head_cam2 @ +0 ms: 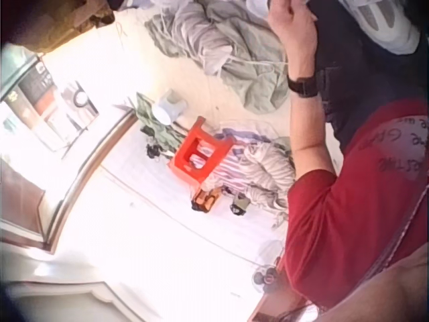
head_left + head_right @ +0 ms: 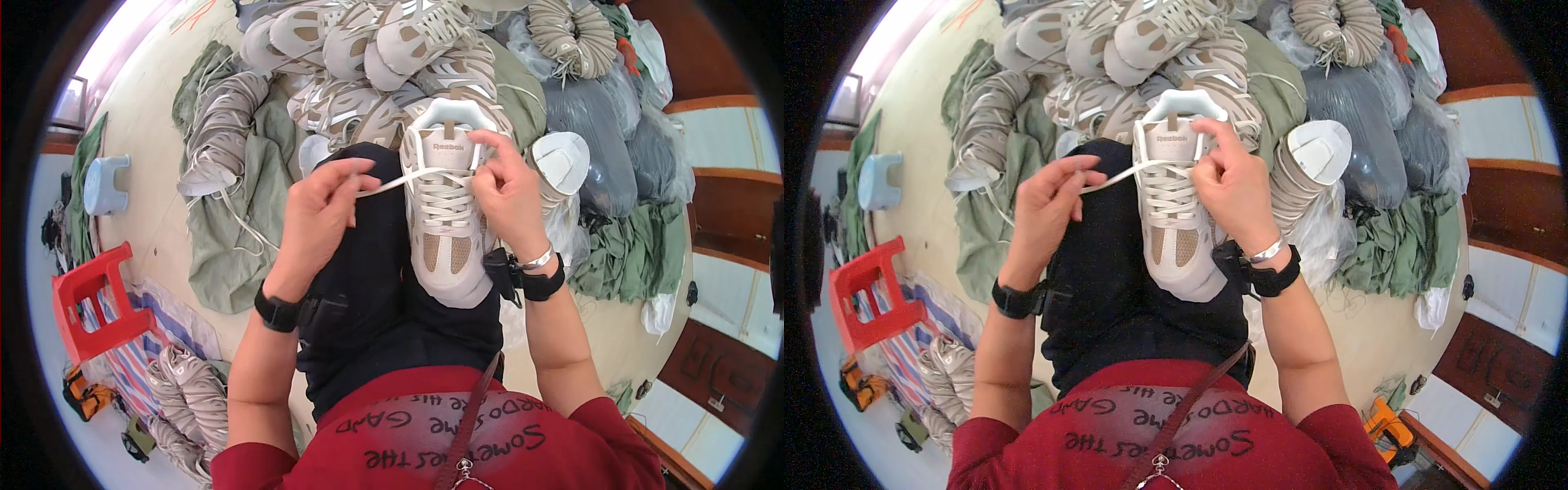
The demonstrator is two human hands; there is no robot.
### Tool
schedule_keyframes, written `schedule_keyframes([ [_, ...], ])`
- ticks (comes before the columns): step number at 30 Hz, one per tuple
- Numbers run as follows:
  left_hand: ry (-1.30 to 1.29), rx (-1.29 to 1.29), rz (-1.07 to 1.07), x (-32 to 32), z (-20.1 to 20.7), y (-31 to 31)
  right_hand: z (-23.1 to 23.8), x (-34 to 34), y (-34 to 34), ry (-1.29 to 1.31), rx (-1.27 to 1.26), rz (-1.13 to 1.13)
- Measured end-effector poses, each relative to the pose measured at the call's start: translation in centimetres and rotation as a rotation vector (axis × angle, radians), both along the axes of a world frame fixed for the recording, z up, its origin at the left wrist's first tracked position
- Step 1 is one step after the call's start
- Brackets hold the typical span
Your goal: Thread laces through the eyelets of a shoe.
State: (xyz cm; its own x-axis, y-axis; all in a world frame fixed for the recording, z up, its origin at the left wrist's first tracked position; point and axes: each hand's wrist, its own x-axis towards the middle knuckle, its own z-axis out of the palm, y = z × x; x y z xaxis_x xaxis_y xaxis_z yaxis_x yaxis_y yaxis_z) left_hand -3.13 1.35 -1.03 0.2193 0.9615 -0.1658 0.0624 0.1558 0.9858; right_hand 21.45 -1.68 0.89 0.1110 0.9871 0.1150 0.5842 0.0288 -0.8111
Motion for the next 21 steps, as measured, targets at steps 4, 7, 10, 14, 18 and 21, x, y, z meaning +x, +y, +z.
schedule_keyframes([
  [4,0.144,0.242,-0.164,1.6,-0.4,1.2,-0.4,0.0,0.0,0.063,0.006,-0.007],
  [7,0.462,0.354,-0.277,2.7,0.4,1.8,-0.4,0.1,-0.1,0.051,0.013,-0.011],
  [10,0.694,0.441,-0.327,3.7,1.2,2.0,-0.4,0.1,0.0,0.043,0.007,-0.014],
  [14,0.680,0.507,-0.306,3.9,0.5,2.4,-0.5,0.1,-0.1,0.041,0.022,-0.019],
  [18,0.661,0.576,-0.286,4.0,0.3,2.6,-0.3,0.1,-0.1,0.031,0.040,-0.014],
  [21,0.710,0.587,-0.308,4.2,0.5,2.7,-0.3,0.0,-0.1,0.036,0.037,-0.022],
])
